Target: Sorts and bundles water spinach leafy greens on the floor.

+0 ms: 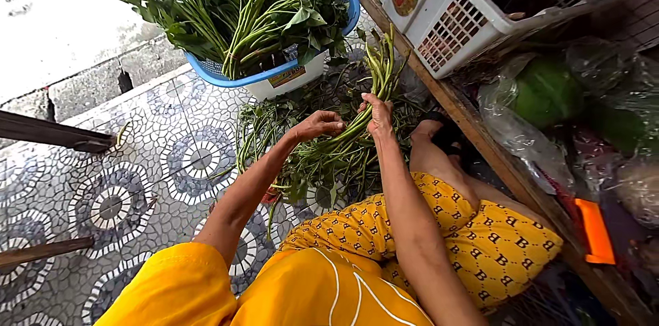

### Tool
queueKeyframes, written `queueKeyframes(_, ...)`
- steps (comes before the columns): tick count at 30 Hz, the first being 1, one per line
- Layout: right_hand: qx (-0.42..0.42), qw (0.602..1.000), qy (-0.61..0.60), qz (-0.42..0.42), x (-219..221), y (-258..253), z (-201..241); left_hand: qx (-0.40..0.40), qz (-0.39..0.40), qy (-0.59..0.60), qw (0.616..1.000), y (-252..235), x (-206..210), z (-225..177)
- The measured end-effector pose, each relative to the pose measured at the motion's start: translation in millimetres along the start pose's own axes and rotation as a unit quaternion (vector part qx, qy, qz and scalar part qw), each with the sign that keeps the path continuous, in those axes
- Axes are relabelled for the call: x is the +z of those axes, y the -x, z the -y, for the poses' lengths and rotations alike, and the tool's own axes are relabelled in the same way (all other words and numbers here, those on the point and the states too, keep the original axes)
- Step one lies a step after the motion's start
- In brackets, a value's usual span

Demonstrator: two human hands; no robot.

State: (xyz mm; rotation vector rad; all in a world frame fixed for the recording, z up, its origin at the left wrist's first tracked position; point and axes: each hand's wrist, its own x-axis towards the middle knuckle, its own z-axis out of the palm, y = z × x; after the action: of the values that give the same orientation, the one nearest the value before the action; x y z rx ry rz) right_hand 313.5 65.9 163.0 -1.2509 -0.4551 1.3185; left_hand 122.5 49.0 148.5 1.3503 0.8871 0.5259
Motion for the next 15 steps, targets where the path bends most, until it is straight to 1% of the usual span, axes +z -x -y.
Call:
queueKeyframes(2, -0.002, 1.0, -0.007, 0.008, -2, -1, 1, 0.028, -0.017, -0.121, 0.992, 3, 3, -10)
queueKeyframes(4, -0.007, 0.999, -0.018, 0.029, -1, 0, 1, 0.049, -0.019, -0.231, 0.971, 6, 5, -21)
queueKeyframes(6, -0.022, 0.998, -0.03, 0.058, -2, 0, 0, 0.071, 0.0, -0.311, 0.948, 8, 6, -32)
queueKeyframes(9, -0.037, 0.995, -0.037, 0.086, -3, -1, -2, 0.132, 0.014, -0.409, 0.903, 9, 10, -38)
queueKeyframes(10, -0.039, 0.994, -0.038, 0.09, -3, -1, -2, 0.142, 0.007, -0.425, 0.894, 9, 13, -37)
queueKeyframes(12, -0.04, 0.994, -0.044, 0.092, -2, 1, -2, 0.139, -0.021, -0.431, 0.892, 9, 21, -32)
queueKeyframes(13, -0.042, 0.994, -0.046, 0.09, -2, 2, -2, 0.127, -0.039, -0.426, 0.895, 10, 26, -29)
queueKeyframes(15, -0.048, 0.994, -0.048, 0.086, -4, 2, -3, 0.077, -0.091, -0.385, 0.915, 10, 35, -21)
